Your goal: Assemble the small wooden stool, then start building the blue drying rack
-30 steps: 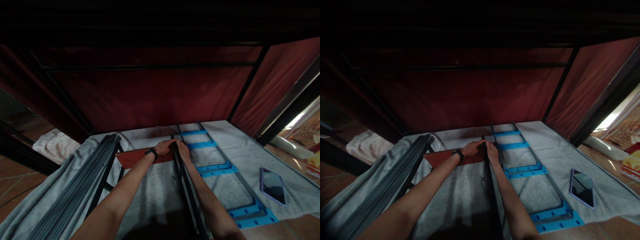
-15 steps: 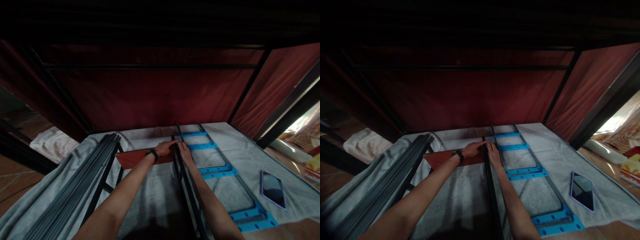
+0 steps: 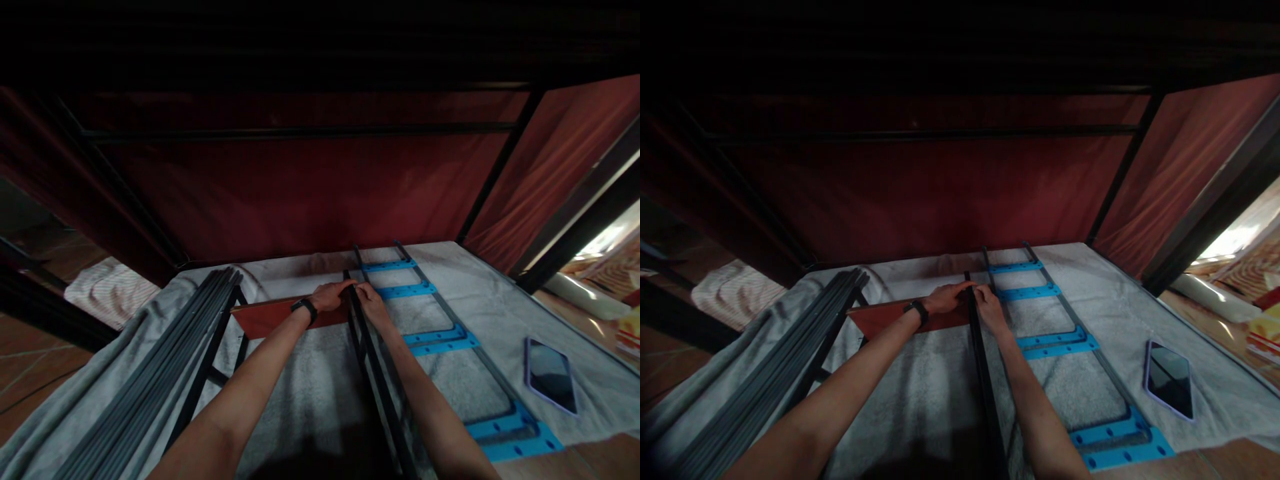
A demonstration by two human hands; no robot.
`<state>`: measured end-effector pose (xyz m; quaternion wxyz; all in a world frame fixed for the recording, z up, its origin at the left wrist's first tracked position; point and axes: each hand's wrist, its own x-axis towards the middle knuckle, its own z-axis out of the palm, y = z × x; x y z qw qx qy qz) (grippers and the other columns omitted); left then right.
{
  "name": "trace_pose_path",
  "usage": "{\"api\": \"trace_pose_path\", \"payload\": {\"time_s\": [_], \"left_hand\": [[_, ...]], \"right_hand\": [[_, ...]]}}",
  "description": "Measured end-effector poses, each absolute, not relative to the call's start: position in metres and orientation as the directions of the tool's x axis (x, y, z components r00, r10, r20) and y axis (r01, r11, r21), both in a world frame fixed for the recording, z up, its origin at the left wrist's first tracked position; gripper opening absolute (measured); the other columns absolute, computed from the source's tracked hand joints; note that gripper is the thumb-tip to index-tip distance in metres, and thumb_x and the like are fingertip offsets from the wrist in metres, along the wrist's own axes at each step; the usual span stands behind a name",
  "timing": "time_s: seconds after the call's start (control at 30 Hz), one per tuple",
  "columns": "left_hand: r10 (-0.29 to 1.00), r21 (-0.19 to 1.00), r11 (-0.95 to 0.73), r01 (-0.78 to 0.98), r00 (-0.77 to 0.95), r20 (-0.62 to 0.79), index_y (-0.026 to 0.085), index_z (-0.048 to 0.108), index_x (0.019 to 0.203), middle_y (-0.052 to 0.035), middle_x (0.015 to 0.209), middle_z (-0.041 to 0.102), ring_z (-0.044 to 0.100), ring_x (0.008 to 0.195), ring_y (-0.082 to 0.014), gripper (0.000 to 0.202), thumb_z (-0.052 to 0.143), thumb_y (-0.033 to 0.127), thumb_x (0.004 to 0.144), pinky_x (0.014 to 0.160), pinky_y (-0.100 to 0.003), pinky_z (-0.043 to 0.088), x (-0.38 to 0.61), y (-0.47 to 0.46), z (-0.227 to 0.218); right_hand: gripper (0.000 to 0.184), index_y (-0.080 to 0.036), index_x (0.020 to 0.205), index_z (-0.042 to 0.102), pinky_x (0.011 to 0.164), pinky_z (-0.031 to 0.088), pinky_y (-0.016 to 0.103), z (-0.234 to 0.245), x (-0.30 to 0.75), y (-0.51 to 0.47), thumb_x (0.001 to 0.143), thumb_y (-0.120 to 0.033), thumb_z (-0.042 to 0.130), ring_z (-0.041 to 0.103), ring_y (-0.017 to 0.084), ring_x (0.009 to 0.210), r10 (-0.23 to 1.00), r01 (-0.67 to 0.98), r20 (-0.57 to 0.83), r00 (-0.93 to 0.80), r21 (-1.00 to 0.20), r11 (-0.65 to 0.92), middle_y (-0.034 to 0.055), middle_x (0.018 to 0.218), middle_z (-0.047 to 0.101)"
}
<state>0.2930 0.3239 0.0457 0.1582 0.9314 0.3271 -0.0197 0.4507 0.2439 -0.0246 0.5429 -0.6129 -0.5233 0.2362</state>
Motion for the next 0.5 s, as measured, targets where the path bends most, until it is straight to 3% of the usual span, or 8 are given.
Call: {"api": "trace_pose_path", "payload": {"time_s": [0.23,0.5], "left_hand": [[0.604,0.293,-0.731,0.616,0.784,-0.142,0.036,0.035,0.151,-0.0037,0.137,0.062,0.060,0.122,-0.0253,0.065,0.051,0.023,0.089,0.099,-0.034,0.048,0.2939,0.3254,0.0434],[0.598,0.303,-0.729,0.614,0.786,-0.157,0.035,0.037,0.151,-0.0042,0.136,0.063,0.060,0.122,-0.0255,0.068,0.052,0.020,0.087,0.098,-0.034,0.048,0.2939,0.3233,0.0484]], "right_hand": [[0.033,-0.026,0.090,0.064,0.091,0.046,0.035,-0.0244,0.4520,0.2475,0.092,-0.050,0.041,0.063,0.022,0.093,0.915,0.413,0.258,0.311,-0.903,0.115,0.0040,0.093,0.068],[0.031,-0.027,0.096,0.061,0.087,0.048,0.037,-0.0303,0.4503,0.2497,0.094,-0.047,0.037,0.064,0.022,0.089,0.899,0.490,0.285,0.332,-0.867,0.094,0.0030,0.090,0.067]]}}
